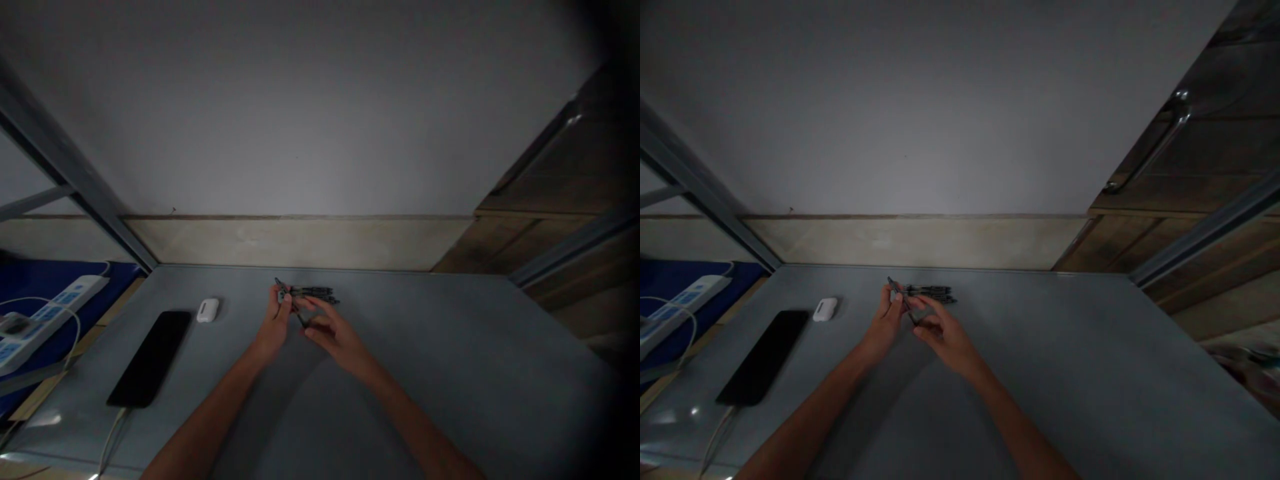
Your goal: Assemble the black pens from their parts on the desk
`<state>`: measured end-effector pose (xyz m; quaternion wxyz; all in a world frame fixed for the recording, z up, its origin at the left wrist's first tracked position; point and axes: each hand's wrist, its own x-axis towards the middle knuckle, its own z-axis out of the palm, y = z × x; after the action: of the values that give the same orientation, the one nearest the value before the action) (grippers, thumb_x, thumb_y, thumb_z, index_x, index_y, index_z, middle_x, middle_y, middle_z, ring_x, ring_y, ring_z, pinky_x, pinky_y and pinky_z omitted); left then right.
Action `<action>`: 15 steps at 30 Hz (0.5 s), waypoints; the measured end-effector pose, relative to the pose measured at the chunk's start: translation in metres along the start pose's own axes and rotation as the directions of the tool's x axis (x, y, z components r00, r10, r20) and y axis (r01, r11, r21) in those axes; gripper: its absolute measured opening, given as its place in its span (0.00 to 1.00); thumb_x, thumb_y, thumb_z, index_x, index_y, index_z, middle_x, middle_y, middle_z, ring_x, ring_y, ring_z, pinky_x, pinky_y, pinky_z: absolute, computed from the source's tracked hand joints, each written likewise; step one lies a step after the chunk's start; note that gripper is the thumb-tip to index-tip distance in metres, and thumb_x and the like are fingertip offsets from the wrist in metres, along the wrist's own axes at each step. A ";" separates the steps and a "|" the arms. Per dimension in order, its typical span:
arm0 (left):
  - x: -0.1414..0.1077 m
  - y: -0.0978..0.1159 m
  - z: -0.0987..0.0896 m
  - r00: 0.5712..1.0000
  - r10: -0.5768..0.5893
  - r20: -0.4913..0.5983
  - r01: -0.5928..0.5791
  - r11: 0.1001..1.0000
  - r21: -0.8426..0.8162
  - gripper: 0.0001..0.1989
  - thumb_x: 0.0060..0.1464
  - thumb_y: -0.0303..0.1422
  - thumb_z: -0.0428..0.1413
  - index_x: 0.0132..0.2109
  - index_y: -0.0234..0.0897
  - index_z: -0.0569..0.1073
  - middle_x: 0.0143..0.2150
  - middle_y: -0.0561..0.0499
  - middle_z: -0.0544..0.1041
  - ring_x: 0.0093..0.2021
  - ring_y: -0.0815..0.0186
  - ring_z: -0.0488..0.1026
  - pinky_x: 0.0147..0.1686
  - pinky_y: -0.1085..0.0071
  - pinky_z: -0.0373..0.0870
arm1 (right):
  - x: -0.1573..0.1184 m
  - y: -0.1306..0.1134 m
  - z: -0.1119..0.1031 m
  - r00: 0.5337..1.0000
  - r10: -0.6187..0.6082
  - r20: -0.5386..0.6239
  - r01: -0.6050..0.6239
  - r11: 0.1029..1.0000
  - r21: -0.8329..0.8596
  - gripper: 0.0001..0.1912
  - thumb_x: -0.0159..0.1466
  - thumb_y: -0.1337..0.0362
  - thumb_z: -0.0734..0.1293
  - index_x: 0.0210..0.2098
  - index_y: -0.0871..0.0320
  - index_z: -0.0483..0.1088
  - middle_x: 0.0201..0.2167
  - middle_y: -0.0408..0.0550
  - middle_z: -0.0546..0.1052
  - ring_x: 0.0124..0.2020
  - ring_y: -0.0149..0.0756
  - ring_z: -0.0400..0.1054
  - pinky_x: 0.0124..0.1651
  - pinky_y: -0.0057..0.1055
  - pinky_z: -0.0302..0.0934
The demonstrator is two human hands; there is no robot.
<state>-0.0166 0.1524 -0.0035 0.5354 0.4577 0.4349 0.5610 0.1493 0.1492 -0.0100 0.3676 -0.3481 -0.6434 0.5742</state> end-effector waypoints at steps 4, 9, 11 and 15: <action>0.004 -0.004 -0.002 0.996 -0.066 -0.058 0.061 0.995 -0.085 0.21 0.58 0.50 0.55 0.47 0.37 0.65 0.42 0.46 0.79 0.40 0.63 0.76 0.41 0.68 0.69 | 0.004 -0.004 -0.014 0.977 0.003 -0.214 0.006 0.999 0.040 0.16 0.63 0.56 0.67 0.47 0.57 0.74 0.26 0.43 0.75 0.27 0.32 0.67 0.32 0.30 0.60; 0.005 -0.005 -0.007 0.994 -0.106 0.023 0.104 0.992 0.065 0.23 0.56 0.50 0.56 0.41 0.31 0.75 0.36 0.45 0.80 0.33 0.66 0.74 0.34 0.72 0.66 | 0.006 -0.012 -0.030 0.886 0.019 -0.464 0.099 0.969 0.227 0.11 0.61 0.57 0.70 0.38 0.57 0.78 0.21 0.41 0.70 0.24 0.29 0.61 0.29 0.28 0.55; 0.003 -0.007 -0.006 0.989 -0.102 0.108 0.084 0.983 0.162 0.22 0.54 0.49 0.57 0.35 0.31 0.76 0.32 0.47 0.79 0.31 0.68 0.72 0.34 0.72 0.65 | 0.006 -0.014 -0.031 0.864 0.053 -0.501 0.149 0.923 0.355 0.11 0.60 0.56 0.71 0.36 0.56 0.78 0.22 0.41 0.71 0.25 0.29 0.61 0.29 0.28 0.56; -0.008 -0.016 0.003 0.965 -0.145 0.217 0.072 0.947 0.313 0.18 0.51 0.46 0.61 0.32 0.32 0.77 0.28 0.50 0.77 0.28 0.69 0.69 0.30 0.73 0.63 | 0.007 -0.019 -0.028 0.883 0.132 -0.450 0.175 0.797 0.578 0.13 0.58 0.51 0.72 0.34 0.54 0.76 0.32 0.44 0.73 0.35 0.33 0.66 0.38 0.30 0.61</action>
<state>-0.0103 0.1455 -0.0184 0.5373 0.5732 0.4734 0.3983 0.1696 0.1669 0.0109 0.6097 -0.3332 -0.3225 0.6428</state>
